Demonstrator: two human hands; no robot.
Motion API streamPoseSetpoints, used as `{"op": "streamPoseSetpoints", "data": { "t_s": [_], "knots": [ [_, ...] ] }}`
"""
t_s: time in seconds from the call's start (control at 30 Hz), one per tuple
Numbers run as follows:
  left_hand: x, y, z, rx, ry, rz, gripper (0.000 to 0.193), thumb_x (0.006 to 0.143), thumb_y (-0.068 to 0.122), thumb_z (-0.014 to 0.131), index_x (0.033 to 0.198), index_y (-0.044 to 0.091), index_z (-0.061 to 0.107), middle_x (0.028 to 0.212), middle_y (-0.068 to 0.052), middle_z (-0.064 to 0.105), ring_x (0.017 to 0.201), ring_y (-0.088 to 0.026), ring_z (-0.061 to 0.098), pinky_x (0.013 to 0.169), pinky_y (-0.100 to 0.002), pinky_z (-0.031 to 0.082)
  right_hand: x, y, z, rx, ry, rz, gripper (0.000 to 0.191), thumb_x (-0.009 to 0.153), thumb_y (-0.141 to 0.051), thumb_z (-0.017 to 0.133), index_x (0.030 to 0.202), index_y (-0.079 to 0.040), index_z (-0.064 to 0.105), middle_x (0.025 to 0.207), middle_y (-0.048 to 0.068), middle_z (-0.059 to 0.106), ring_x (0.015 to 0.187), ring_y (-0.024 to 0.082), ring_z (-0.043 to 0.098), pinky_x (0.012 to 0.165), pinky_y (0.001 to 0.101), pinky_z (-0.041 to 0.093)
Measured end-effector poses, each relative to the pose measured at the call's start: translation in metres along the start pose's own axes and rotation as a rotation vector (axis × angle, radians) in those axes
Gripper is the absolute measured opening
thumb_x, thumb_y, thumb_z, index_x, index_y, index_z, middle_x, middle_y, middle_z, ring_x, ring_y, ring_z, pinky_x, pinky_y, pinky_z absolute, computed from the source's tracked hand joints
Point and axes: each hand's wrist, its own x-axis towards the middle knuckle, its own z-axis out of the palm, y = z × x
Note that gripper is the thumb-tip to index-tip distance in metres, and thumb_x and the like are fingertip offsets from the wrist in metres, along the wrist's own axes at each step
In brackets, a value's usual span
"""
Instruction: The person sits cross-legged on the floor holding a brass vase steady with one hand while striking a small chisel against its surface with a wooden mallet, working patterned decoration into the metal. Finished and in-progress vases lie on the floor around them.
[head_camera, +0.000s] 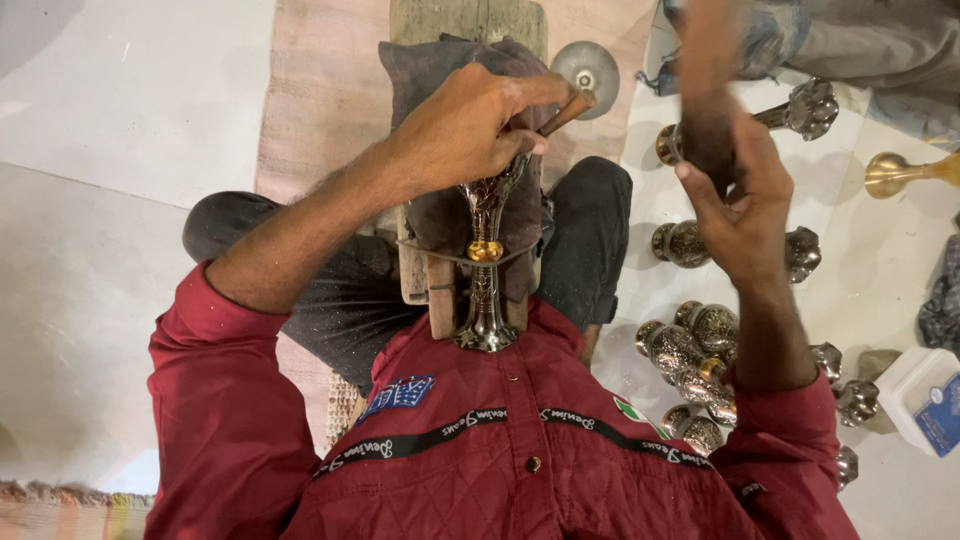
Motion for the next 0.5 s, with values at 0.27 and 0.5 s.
{"op": "streamPoseSetpoints", "data": {
  "t_s": [0.27,0.5],
  "knots": [
    [0.0066,-0.0089,0.0024,0.02,-0.019,0.072,0.053,0.087,0.011,0.081,0.137,0.009,0.063,0.093,-0.016,0.077,0.08,-0.025,0.079,0.067,-0.037,0.062,-0.0006,-0.0012,-0.0008,-0.095,-0.046,0.011,0.054,0.101,0.007,0.069,0.153,-0.004,0.055,0.137,0.018,0.059,0.13,0.026,0.063,0.109,0.0355,0.054],
    [0.0035,-0.0073,0.0017,-0.009,-0.005,0.02,0.053,0.087,0.011,0.082,0.137,0.013,0.064,0.094,-0.017,0.077,0.08,-0.024,0.079,0.068,-0.038,0.062,-0.0055,0.0039,-0.0026,-0.194,-0.08,0.0,0.051,0.103,0.009,0.069,0.151,-0.005,0.056,0.136,0.018,0.057,0.131,0.025,0.066,0.107,0.0348,0.056]
  ]
}}
